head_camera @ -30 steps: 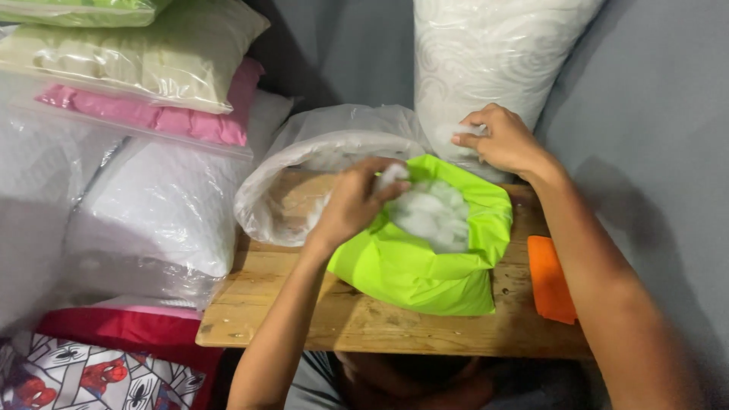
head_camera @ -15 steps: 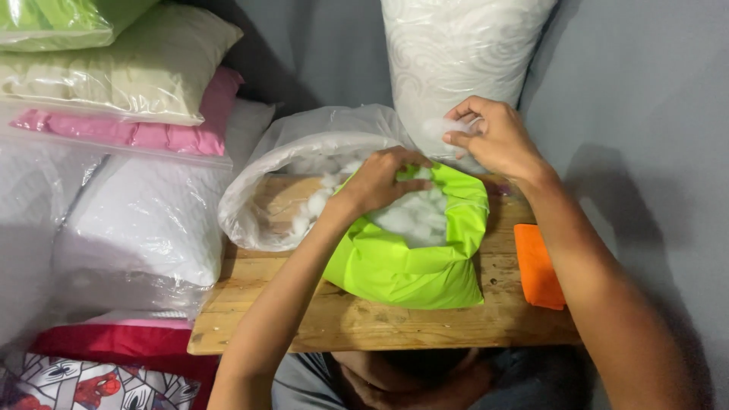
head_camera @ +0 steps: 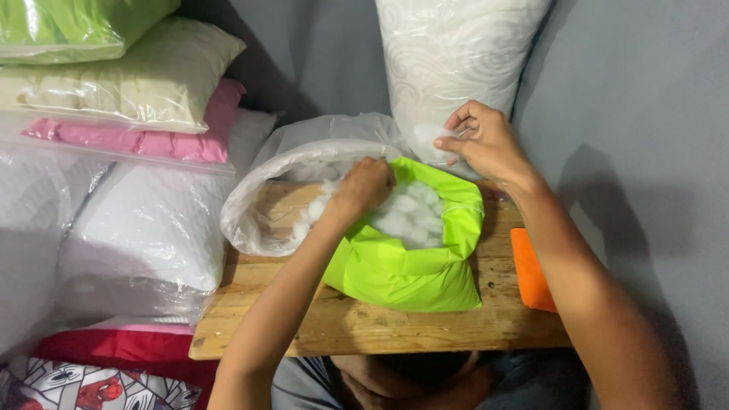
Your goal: Stuffing a green pillow cover with white fiberfill material from a plastic bag.
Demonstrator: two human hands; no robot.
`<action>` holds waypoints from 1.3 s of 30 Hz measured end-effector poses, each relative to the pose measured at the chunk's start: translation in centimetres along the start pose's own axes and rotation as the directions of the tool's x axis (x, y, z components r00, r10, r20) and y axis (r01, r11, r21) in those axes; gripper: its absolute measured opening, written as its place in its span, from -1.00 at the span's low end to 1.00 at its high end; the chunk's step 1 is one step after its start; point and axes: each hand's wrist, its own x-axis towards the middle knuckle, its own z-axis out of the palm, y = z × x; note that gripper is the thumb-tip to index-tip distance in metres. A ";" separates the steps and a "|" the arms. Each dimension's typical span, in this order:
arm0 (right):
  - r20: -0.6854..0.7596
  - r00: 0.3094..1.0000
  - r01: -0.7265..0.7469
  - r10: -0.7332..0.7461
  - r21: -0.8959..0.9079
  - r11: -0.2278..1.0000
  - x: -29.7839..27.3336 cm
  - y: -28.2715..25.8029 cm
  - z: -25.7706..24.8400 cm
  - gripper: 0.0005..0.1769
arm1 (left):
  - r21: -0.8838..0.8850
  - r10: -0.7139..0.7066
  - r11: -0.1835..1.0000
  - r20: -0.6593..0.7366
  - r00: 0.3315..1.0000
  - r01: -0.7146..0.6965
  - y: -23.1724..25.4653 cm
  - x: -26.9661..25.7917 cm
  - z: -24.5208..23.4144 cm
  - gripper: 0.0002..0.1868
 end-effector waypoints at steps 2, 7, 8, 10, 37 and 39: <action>0.013 1.000 -0.022 0.022 0.010 1.000 0.0 0.9 0.1 -0.64 | 0.085 0.037 0.995 0.098 0.995 -0.045 0.2 -0.8 0.4 -0.79; 0.037 0.995 -0.090 0.090 0.014 0.996 -1.3 -1.1 0.7 -0.61 | -0.048 0.084 0.995 -0.038 0.996 -0.086 1.0 -3.2 -5.4 -0.71; 0.034 0.995 -0.096 0.094 0.056 0.994 -1.4 -1.1 0.7 -0.61 | -0.341 0.099 0.932 -0.099 0.990 -0.127 2.2 -5.2 -8.0 -0.51; 0.034 0.994 -0.102 0.099 0.098 0.990 -1.5 -1.0 0.9 -0.61 | -0.599 0.092 0.782 -0.161 0.983 -0.171 4.0 -7.9 -11.1 -0.27; -0.067 0.998 -0.026 -0.007 -0.476 0.879 -1.4 5.1 -2.5 -0.76 | -0.844 -0.389 0.461 -0.469 0.793 -0.273 1.0 -5.8 -8.4 -0.72; -0.054 0.998 -0.055 0.034 -0.439 0.897 -1.8 5.3 -2.1 -0.66 | -0.686 -0.128 0.714 -0.324 0.937 -0.140 0.1 -4.8 -7.1 -0.71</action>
